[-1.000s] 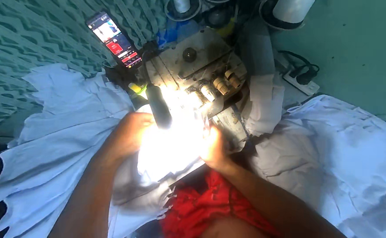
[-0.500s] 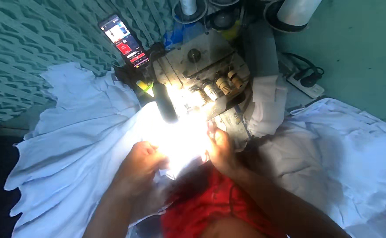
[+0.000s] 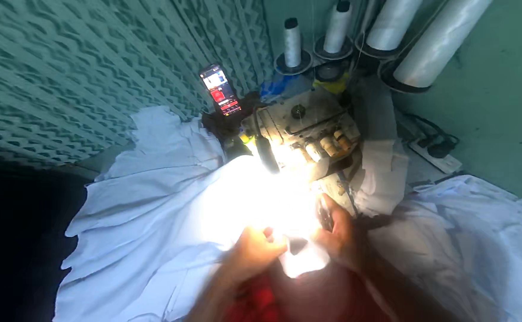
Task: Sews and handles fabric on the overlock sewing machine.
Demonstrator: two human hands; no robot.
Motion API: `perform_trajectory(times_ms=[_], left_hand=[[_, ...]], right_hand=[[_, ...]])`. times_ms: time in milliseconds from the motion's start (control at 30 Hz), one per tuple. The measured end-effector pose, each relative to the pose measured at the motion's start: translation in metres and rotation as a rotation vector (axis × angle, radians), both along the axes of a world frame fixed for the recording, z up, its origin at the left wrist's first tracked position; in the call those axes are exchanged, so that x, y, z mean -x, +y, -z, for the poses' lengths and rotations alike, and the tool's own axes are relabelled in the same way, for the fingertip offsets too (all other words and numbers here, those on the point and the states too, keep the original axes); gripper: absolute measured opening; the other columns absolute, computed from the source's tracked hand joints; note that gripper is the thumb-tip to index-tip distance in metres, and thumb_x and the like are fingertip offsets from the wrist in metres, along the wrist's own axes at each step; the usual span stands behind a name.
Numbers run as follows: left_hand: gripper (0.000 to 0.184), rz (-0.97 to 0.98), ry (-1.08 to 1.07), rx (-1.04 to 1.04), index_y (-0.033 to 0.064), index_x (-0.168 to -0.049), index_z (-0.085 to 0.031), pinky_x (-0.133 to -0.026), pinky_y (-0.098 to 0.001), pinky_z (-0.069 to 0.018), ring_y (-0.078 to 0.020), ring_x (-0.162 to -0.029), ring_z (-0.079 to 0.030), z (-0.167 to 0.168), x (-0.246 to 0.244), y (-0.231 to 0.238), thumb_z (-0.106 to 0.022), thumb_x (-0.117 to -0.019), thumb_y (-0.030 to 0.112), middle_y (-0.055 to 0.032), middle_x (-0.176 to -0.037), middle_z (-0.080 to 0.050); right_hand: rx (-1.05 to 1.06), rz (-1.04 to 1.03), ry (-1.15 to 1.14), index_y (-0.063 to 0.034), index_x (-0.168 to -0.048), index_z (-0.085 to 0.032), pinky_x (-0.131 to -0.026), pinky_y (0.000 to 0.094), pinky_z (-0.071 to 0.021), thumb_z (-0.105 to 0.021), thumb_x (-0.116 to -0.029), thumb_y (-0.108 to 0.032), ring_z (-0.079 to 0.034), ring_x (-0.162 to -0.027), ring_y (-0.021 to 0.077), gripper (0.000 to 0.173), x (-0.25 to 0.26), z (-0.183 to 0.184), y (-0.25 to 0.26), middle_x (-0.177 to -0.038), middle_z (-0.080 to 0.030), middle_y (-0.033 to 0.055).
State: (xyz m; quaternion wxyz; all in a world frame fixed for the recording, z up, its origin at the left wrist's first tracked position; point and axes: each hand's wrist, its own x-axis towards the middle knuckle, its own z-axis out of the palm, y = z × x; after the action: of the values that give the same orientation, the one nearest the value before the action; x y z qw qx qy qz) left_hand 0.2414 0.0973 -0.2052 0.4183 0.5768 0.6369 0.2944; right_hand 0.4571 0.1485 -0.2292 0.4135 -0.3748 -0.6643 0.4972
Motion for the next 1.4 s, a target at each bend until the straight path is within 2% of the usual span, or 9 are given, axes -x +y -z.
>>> perform_trajectory(times_ms=[67,133,233,300,500,667,900,1067,1400], left_hand=[[0.009,-0.028,-0.348,0.130,0.0102,-0.088,-0.070,-0.065,-0.0196,-0.0558,-0.0005,-0.066,-0.064,-0.010,0.009,0.010,-0.075,-0.0826,0.006,0.0074,-0.075,-0.069],[0.017,-0.071,-0.570,0.026,0.0086,-0.091,-0.071,-0.068,-0.0260,-0.0602,-0.0079,-0.069,-0.069,-0.015,0.017,0.021,-0.075,-0.0794,-0.003,0.0021,-0.078,-0.073],[0.023,-0.021,-0.208,-0.130,0.0087,-0.095,-0.064,-0.054,-0.0223,-0.0540,-0.0049,-0.059,-0.062,-0.024,0.036,0.037,-0.076,-0.0754,0.005,0.0045,-0.075,-0.066],[0.015,0.064,0.035,-0.164,0.0115,-0.093,-0.070,-0.064,-0.0220,-0.0562,-0.0026,-0.070,-0.065,-0.025,0.052,0.042,-0.077,-0.0811,0.018,0.0058,-0.083,-0.070],[0.007,0.043,0.233,-0.227,0.0141,-0.081,-0.069,-0.061,-0.0207,-0.0536,0.0005,-0.065,-0.061,-0.031,0.071,0.052,-0.067,-0.0865,0.010,0.0071,-0.075,-0.067],[0.012,-0.039,0.519,-0.145,0.0085,-0.082,-0.063,-0.059,-0.0442,-0.0504,-0.0182,-0.064,-0.060,-0.032,0.059,0.066,-0.072,-0.0851,0.002,-0.0048,-0.069,-0.060],[0.018,0.038,0.414,-0.201,0.0035,-0.105,-0.071,-0.084,-0.0369,-0.0567,-0.0145,-0.091,-0.068,-0.031,0.057,0.065,-0.061,-0.0896,0.004,-0.0076,-0.098,-0.071],[0.024,0.074,0.449,-0.372,0.0038,-0.106,-0.073,-0.088,-0.0346,-0.0557,-0.0167,-0.098,-0.068,-0.023,0.049,0.058,-0.062,-0.0846,0.008,-0.0090,-0.105,-0.071],[0.021,0.054,0.473,-0.381,0.0042,-0.103,-0.072,-0.085,-0.0353,-0.0553,-0.0177,-0.094,-0.066,-0.017,0.047,0.057,-0.059,-0.0896,0.013,-0.0085,-0.099,-0.069]], right_hand=[[-0.178,-0.020,-0.215,-0.0077,-0.107,-0.065,-0.079,0.0272,-0.0571,-0.083,-0.0769,-0.035,-0.064,-0.095,0.0085,0.044,0.002,0.002,-0.003,-0.108,-0.066,0.0051],[-0.337,0.068,-0.338,-0.0073,-0.098,-0.068,-0.068,0.0284,-0.0580,-0.082,-0.0747,-0.038,-0.067,-0.084,0.0116,0.040,0.008,0.011,-0.004,-0.103,-0.068,0.0094],[-0.277,0.119,-0.202,-0.0046,-0.087,-0.070,-0.068,0.0194,-0.0522,-0.071,-0.0848,-0.020,-0.060,-0.078,0.0044,0.016,0.008,0.022,0.000,-0.088,-0.065,0.0038],[-0.200,0.125,-0.064,-0.0020,-0.085,-0.068,-0.064,0.0144,-0.0486,-0.066,-0.0888,-0.013,-0.057,-0.072,-0.0003,0.012,0.006,0.027,0.001,-0.081,-0.063,0.0013],[-0.120,0.223,0.043,-0.0024,-0.082,-0.070,-0.065,0.0167,-0.0508,-0.063,-0.0893,-0.008,-0.060,-0.072,0.0007,0.012,0.008,0.046,0.006,-0.078,-0.067,0.0009],[0.089,0.291,-0.058,-0.0078,-0.081,-0.069,-0.056,0.0161,-0.0472,-0.068,-0.0864,-0.011,-0.054,-0.059,-0.0027,0.006,0.017,0.046,0.015,-0.069,-0.062,-0.0061],[0.056,0.030,-0.112,-0.0030,-0.128,-0.068,-0.065,0.0163,-0.0493,-0.063,-0.0885,-0.010,-0.055,-0.068,-0.0015,0.041,0.013,0.030,0.031,-0.083,-0.065,-0.0039],[0.099,-0.085,-0.204,-0.0071,-0.089,-0.069,-0.059,0.0190,-0.0440,-0.062,-0.0909,-0.015,-0.050,-0.062,-0.0012,0.011,0.006,0.032,0.043,-0.069,-0.055,-0.0065],[0.130,0.037,-0.095,-0.0103,-0.085,-0.068,-0.053,0.0213,-0.0480,-0.064,-0.0918,-0.014,-0.054,-0.056,0.0019,0.009,-0.001,0.041,0.017,-0.067,-0.059,-0.0059]])
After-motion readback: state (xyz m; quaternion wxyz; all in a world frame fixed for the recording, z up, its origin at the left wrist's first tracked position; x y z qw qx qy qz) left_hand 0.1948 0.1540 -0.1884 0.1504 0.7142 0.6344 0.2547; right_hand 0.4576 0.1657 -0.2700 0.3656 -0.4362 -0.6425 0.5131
